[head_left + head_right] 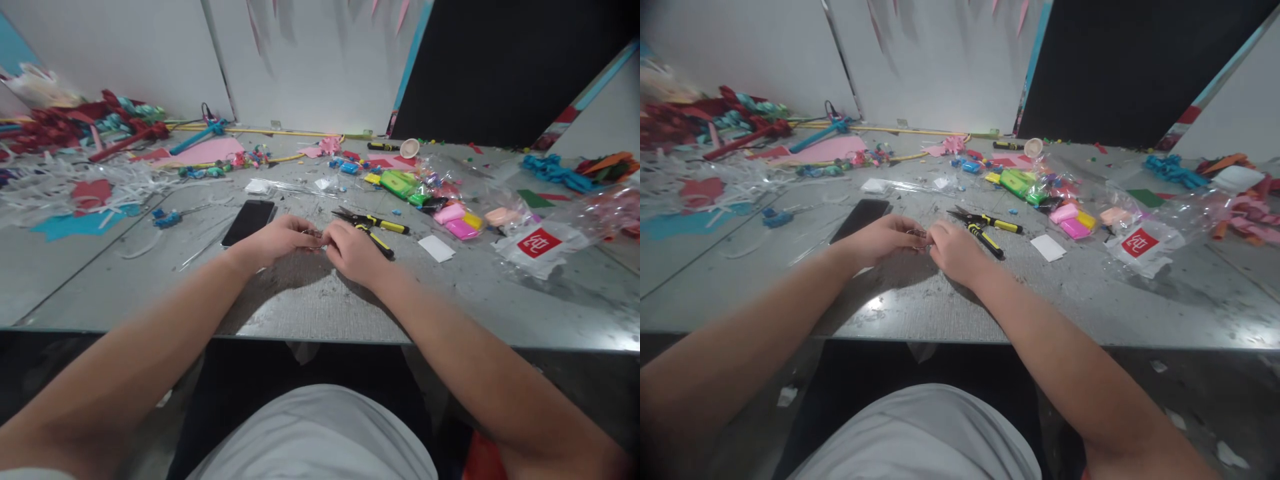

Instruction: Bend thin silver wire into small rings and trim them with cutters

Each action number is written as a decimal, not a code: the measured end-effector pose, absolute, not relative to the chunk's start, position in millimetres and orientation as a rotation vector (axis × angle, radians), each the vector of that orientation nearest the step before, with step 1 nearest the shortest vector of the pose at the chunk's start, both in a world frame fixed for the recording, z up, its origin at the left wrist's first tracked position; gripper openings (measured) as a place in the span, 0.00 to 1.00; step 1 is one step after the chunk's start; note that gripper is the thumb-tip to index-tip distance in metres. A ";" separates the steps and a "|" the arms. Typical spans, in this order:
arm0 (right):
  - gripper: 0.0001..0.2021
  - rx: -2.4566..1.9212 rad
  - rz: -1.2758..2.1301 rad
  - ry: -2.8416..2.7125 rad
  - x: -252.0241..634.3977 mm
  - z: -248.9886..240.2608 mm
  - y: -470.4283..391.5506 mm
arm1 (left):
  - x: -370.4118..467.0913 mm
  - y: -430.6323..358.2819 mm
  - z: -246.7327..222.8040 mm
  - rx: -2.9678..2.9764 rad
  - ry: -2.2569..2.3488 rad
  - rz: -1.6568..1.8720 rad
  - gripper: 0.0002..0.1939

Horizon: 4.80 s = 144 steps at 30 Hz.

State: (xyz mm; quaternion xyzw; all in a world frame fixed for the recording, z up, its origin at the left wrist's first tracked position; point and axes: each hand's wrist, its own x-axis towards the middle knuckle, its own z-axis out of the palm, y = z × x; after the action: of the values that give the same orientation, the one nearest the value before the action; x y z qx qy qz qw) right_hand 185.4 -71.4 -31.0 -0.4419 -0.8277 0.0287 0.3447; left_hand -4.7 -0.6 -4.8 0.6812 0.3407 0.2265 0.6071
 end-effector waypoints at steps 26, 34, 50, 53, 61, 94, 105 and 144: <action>0.04 -0.994 0.900 -1.435 176.6 -41.7 -61.8 | -1.8 -3.5 0.8 1.882 0.767 0.647 0.08; 0.03 -1.013 0.837 -1.564 184.5 -40.7 -61.8 | -3.9 -4.5 5.9 1.918 0.777 0.572 0.07; 0.27 -1.054 0.377 -1.931 195.1 -30.8 -67.4 | -8.0 0.7 6.5 1.923 0.692 0.426 0.04; 0.26 -1.081 0.406 -1.878 195.1 -32.6 -65.4 | -7.7 -0.4 6.5 1.867 0.676 0.420 0.05; 0.24 -1.087 0.510 -1.681 192.6 -37.3 -60.7 | -7.9 -0.1 -0.3 1.626 0.677 0.510 0.08; 0.09 -1.045 0.427 -2.043 189.7 -30.4 -68.9 | -3.1 -9.9 9.9 1.805 0.724 0.401 0.03; 0.10 -1.047 0.343 -1.992 182.8 -26.0 -70.7 | -3.5 -8.7 11.9 1.908 0.669 0.435 0.04; 0.12 -1.019 0.761 -1.694 201.5 -30.4 -61.2 | -3.8 -9.8 15.8 2.011 0.731 0.576 0.07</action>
State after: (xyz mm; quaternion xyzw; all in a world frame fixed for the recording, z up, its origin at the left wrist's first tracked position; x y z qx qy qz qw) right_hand 201.5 -61.2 -30.4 -0.4193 -0.6972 0.3133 0.4898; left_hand -3.8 -9.8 15.8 0.8121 0.2952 0.2327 0.4463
